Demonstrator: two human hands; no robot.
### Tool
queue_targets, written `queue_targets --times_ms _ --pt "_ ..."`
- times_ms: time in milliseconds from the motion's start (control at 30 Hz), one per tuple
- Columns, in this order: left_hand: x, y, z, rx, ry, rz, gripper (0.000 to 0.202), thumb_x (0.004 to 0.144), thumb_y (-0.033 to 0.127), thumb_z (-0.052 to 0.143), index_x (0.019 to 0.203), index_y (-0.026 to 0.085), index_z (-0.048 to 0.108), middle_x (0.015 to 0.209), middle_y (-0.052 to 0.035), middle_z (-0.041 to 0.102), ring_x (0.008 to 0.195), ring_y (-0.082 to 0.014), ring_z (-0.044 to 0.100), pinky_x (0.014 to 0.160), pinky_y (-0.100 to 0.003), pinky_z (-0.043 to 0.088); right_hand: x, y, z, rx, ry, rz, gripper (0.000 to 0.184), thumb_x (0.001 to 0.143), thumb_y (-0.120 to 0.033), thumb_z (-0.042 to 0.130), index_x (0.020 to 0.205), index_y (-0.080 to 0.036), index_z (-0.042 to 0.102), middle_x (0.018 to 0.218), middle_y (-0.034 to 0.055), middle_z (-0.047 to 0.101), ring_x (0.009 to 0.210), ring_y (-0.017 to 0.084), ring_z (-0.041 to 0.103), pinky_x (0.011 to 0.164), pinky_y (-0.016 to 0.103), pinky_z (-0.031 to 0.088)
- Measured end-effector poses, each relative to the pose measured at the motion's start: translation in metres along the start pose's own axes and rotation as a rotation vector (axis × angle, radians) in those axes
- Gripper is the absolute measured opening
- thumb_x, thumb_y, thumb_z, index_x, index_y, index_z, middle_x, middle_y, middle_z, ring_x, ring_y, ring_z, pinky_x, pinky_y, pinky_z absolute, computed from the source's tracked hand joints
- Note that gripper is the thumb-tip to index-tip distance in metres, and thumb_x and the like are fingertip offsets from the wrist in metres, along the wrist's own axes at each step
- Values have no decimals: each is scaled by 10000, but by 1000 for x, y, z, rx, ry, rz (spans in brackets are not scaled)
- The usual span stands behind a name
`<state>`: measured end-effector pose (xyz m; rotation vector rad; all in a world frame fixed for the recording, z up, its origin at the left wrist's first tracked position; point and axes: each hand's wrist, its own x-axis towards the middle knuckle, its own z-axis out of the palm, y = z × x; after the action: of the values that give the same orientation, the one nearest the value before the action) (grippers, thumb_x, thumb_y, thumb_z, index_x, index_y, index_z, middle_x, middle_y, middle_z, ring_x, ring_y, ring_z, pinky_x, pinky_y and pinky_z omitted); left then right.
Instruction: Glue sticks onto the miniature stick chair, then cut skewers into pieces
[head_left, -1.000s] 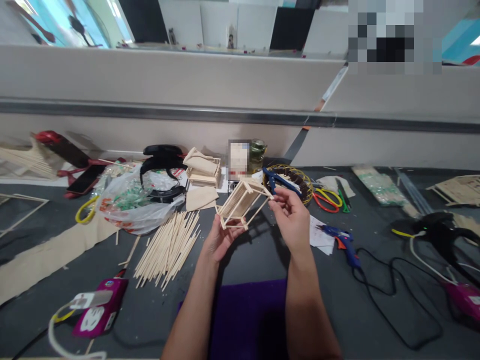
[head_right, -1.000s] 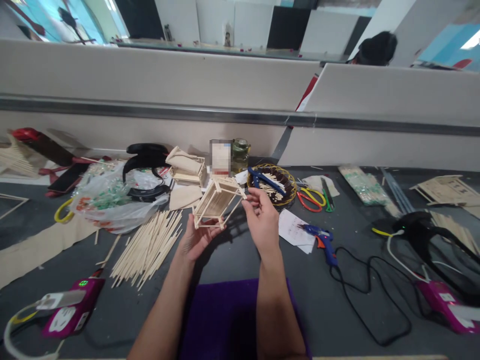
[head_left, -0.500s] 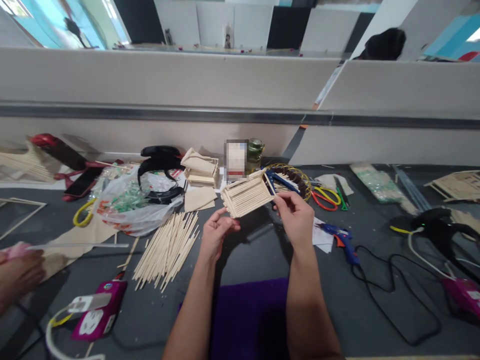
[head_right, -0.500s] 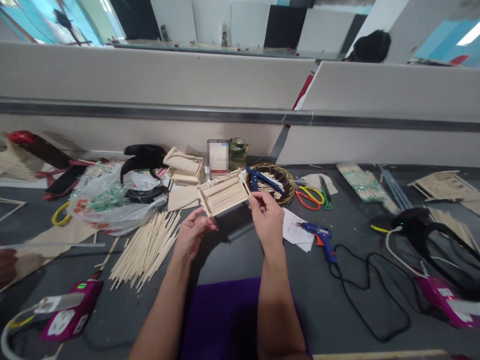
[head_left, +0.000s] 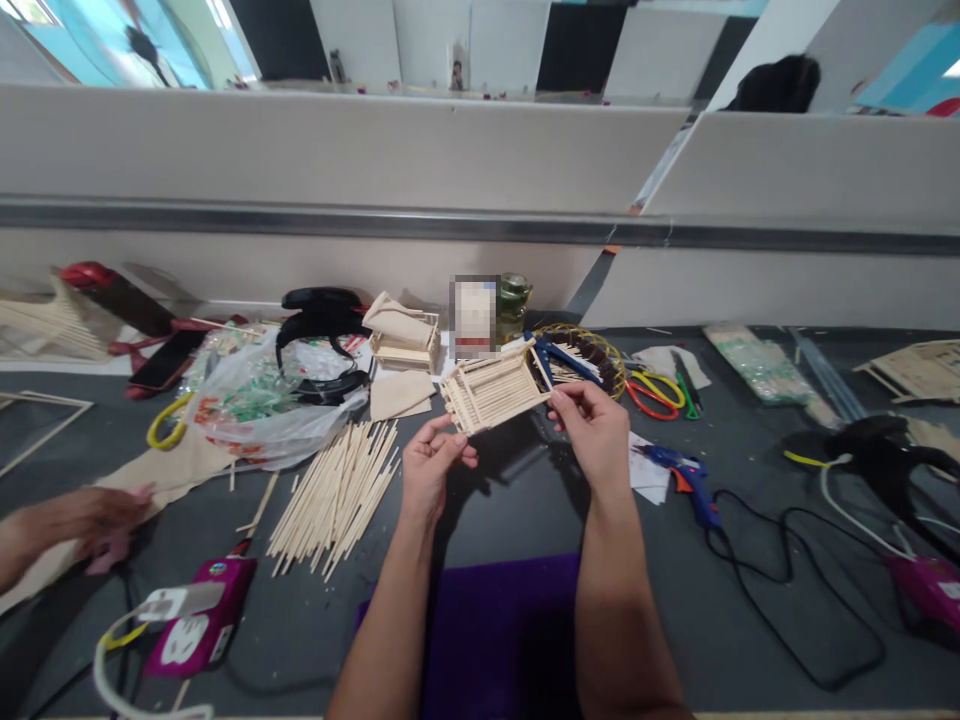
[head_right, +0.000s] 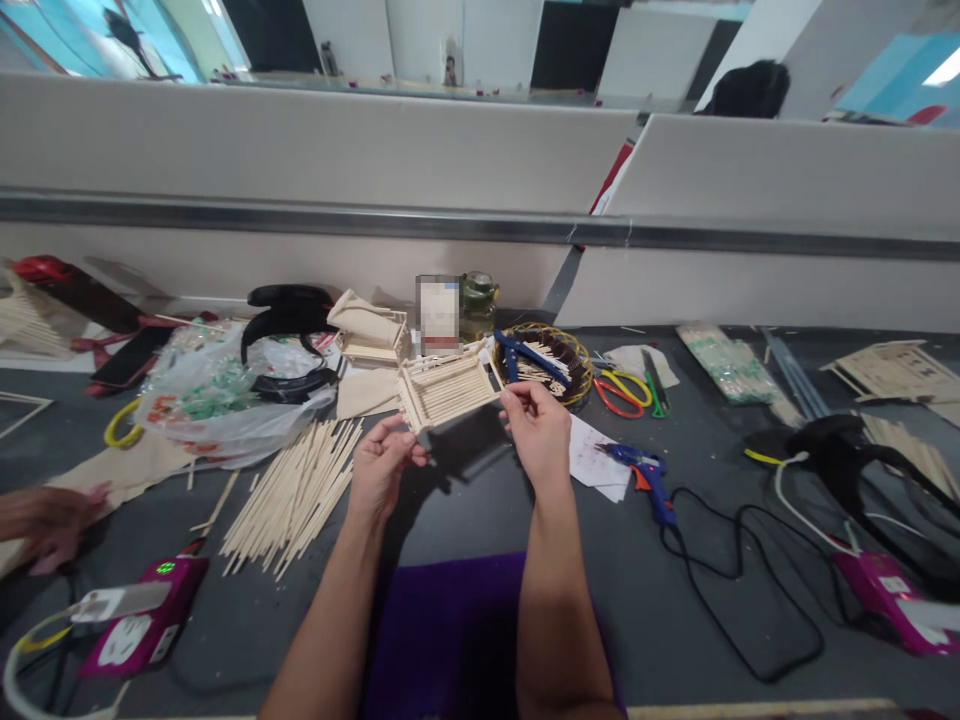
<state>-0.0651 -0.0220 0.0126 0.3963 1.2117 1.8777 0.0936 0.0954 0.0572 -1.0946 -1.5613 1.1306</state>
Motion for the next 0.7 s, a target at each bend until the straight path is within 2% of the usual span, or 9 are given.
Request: queue_targets --times_ms 700 --pt "2 -1 -1 24 -11 -22 465 601 331 839 962 127 631 544 -11 680 427 -129 610 471 -222 509 1 3 -5 24 -59 31 291 750 -470 661 826 -190 641 675 3 639 585 155 619 490 258 495"
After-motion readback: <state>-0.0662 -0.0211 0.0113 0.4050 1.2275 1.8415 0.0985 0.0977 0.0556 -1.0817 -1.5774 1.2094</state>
